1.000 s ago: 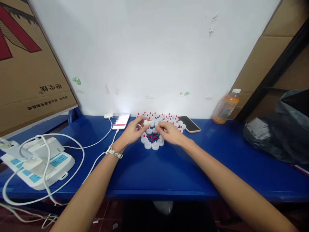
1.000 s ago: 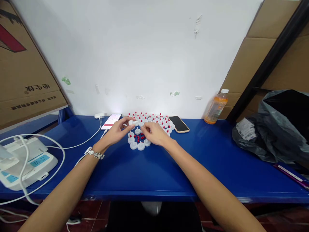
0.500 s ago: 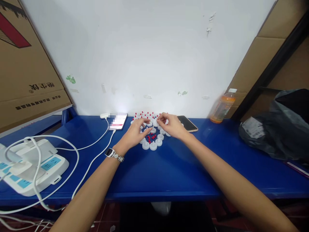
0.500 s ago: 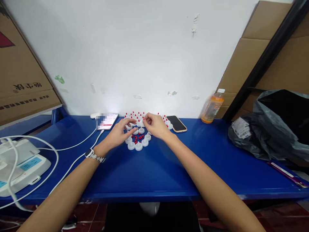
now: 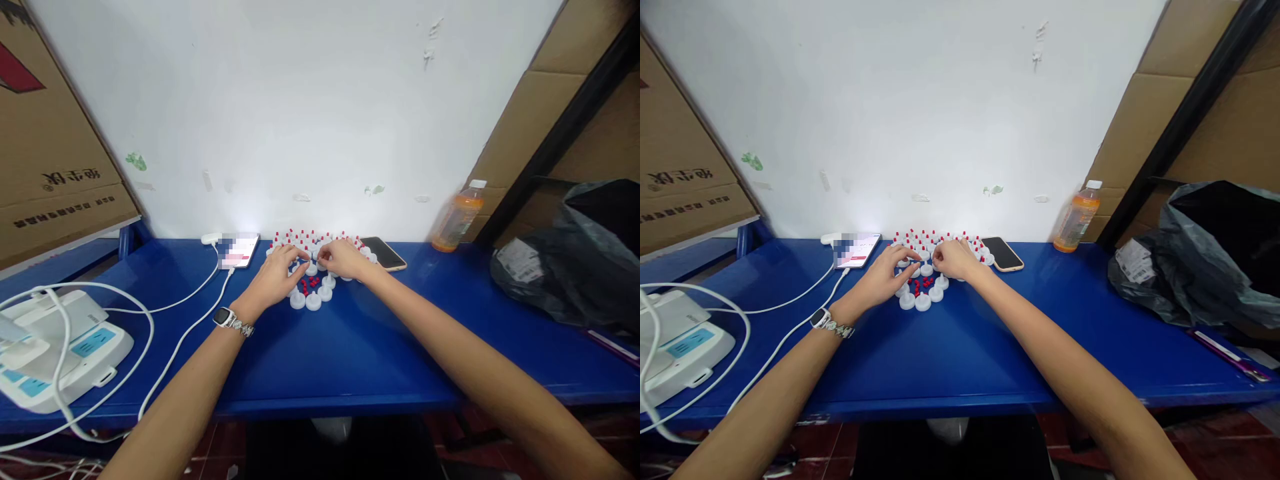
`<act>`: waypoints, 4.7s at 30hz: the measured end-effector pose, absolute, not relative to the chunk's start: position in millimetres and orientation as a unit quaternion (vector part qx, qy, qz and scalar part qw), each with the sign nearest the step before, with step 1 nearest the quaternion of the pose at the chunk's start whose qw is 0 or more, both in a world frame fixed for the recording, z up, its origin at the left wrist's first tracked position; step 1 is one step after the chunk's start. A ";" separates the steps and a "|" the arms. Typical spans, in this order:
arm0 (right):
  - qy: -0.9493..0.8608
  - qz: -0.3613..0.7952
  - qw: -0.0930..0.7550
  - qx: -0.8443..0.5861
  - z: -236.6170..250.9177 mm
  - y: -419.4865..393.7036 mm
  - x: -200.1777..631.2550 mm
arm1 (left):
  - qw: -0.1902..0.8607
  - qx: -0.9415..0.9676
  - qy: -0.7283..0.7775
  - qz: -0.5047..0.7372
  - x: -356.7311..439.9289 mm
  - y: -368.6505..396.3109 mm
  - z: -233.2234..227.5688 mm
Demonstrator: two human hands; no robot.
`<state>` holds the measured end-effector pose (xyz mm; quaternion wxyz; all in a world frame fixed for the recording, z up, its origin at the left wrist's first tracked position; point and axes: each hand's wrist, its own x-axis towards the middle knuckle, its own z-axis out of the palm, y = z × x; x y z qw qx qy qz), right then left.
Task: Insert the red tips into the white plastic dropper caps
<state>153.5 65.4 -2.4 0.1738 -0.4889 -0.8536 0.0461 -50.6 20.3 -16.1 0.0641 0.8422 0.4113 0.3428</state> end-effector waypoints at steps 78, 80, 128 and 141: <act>-0.768 0.289 0.424 -0.383 -7.3 15.3 149.7 | 0.173 0.816 0.391 0.390 -58.8 8.8 0.8; -0.754 0.314 0.452 -0.359 -7.9 17.6 149.5 | 0.164 0.823 0.381 0.389 -53.5 8.4 -1.8; -0.783 0.288 0.445 -0.326 -9.6 1.5 137.7 | 0.152 0.838 0.354 0.386 -32.7 -4.0 -2.0; -0.788 0.146 0.418 -0.428 -0.2 3.1 155.6 | 0.298 0.699 0.406 0.508 -42.1 17.7 -10.9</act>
